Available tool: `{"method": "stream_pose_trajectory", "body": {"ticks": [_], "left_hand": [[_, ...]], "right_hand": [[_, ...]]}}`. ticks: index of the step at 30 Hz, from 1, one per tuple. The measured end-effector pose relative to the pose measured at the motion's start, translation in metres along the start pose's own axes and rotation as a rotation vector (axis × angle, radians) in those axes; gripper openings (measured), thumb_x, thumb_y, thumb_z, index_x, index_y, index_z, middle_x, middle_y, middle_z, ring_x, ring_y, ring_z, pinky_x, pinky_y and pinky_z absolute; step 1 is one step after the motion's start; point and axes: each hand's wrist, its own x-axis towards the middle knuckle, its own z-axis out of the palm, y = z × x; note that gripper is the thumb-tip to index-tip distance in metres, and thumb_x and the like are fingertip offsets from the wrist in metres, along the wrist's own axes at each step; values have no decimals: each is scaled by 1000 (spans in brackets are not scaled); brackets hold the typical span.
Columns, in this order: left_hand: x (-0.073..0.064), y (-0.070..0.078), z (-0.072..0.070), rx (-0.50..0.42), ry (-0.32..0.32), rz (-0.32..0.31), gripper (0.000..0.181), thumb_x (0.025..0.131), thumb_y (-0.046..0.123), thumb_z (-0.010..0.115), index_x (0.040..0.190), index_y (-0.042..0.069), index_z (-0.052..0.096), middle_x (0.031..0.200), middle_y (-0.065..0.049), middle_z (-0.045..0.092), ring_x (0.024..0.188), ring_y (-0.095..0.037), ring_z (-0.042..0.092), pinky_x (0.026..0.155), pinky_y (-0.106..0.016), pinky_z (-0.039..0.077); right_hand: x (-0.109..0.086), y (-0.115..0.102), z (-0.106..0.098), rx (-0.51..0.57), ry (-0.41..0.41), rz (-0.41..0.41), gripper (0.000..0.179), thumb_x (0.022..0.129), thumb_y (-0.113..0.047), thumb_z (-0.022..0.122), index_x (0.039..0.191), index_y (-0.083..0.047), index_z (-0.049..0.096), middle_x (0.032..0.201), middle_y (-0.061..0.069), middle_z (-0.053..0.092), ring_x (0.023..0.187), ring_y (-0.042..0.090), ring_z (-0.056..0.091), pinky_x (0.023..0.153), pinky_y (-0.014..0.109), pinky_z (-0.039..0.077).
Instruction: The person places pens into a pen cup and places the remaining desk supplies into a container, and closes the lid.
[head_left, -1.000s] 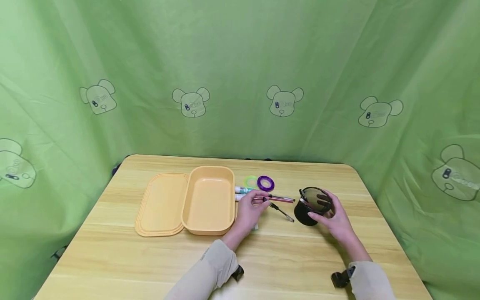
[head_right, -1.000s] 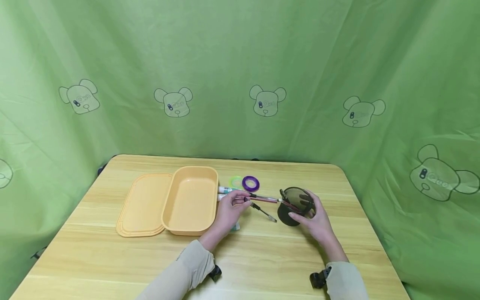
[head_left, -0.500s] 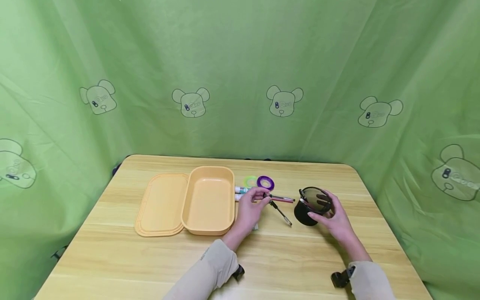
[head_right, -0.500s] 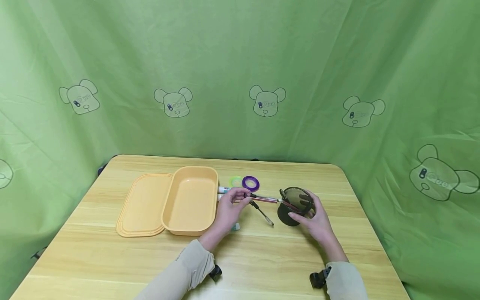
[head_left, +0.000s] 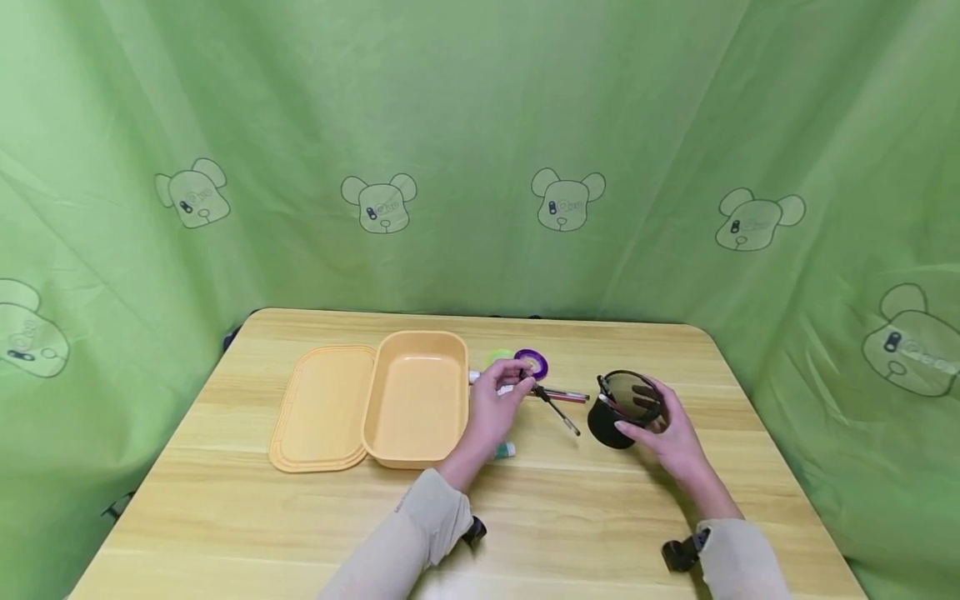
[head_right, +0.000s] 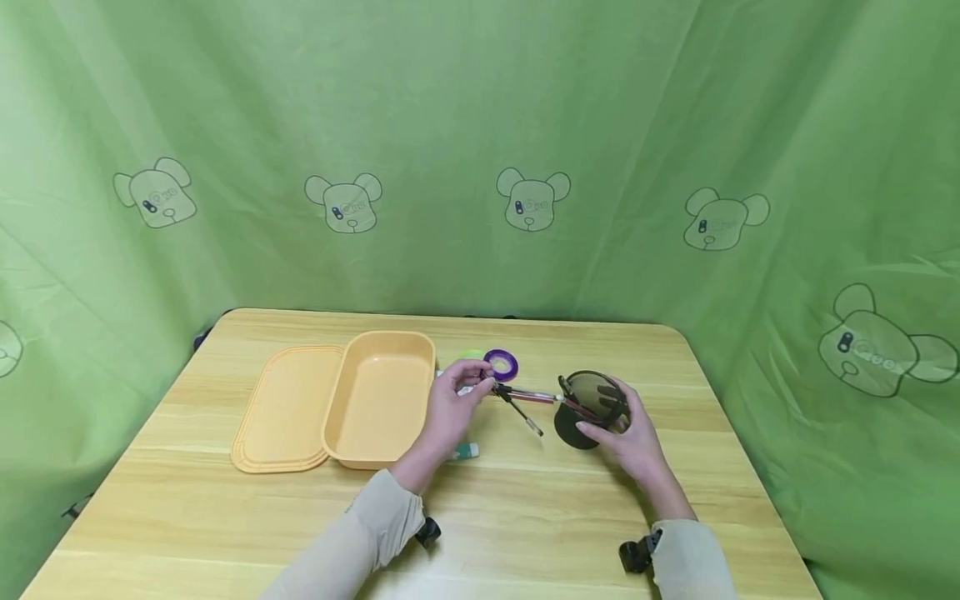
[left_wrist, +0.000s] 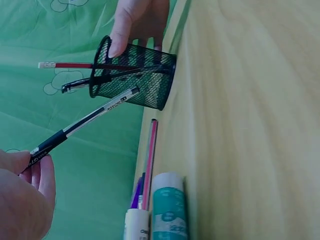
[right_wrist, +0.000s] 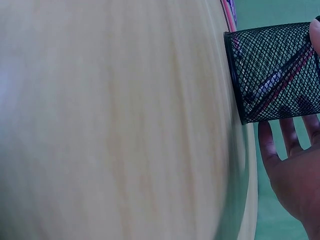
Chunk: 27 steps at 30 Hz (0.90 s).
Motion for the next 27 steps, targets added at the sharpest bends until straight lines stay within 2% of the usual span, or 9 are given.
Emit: {"method": "stream_pose_trajectory", "body": {"ticks": [3, 6, 12, 14, 16, 19, 21, 24, 27], "left_hand": [[4, 4, -2, -13, 12, 16, 25, 92, 8, 77, 116, 4, 72, 110, -10, 75, 101, -24, 70, 84, -22, 61], [8, 9, -7, -12, 24, 32, 24, 92, 7, 77, 116, 4, 72, 110, -10, 75, 101, -24, 70, 83, -23, 61], [14, 16, -14, -33, 41, 52, 23, 93, 8, 76, 116, 10, 72, 112, -10, 75, 101, -19, 70, 98, -41, 59], [16, 17, -16, -39, 44, 55, 23, 94, 10, 76, 117, 10, 72, 113, -11, 75, 103, -21, 70, 99, -42, 58], [16, 19, -17, -47, 48, 61, 23, 94, 13, 76, 117, 11, 72, 115, -12, 74, 104, -23, 70, 99, -41, 59], [16, 20, -19, -58, 49, 72, 24, 94, 14, 77, 117, 11, 72, 114, -10, 74, 105, -27, 69, 98, -39, 59], [16, 20, -20, -61, 50, 79, 24, 94, 13, 77, 117, 11, 72, 114, -10, 74, 105, -29, 69, 97, -37, 59], [16, 21, -20, -73, 51, 73, 24, 94, 12, 76, 117, 10, 72, 114, -10, 74, 105, -28, 70, 94, -31, 60], [17, 24, -19, -77, 56, 67, 24, 94, 11, 76, 117, 10, 72, 114, -11, 74, 104, -25, 70, 92, -26, 60]], "right_hand": [[1, 0, 0, -1, 0, -5, 97, 87, -13, 85, 163, -17, 26, 160, 20, 37, 147, 38, 34, 103, -3, 29], [2, 0, 1, 0, 0, -8, 96, 87, -13, 85, 163, -17, 27, 160, 20, 38, 147, 34, 35, 103, -4, 29], [1, 1, -1, -14, 0, -14, 95, 87, -13, 85, 163, -17, 28, 160, 20, 37, 145, 24, 37, 102, -4, 29], [1, 0, -1, -19, 1, -17, 95, 87, -13, 85, 163, -16, 28, 160, 21, 38, 144, 22, 38, 102, -3, 29], [1, -1, -1, -24, -5, -18, 95, 87, -13, 84, 163, -16, 27, 160, 21, 37, 144, 24, 38, 104, -2, 29], [2, -3, -2, -30, -26, -18, 96, 88, -13, 84, 163, -16, 26, 161, 21, 37, 146, 35, 36, 108, 4, 31], [4, -3, -3, -47, -43, -17, 97, 88, -14, 84, 164, -17, 25, 160, 21, 38, 146, 39, 36, 114, 12, 34], [5, -4, -4, -67, -67, -15, 101, 87, -14, 85, 166, -19, 22, 161, 23, 38, 146, 42, 38, 123, 39, 36], [5, -4, -5, -70, -96, -16, 106, 87, -15, 85, 167, -20, 16, 163, 26, 35, 146, 47, 35, 121, 65, 28]]}}
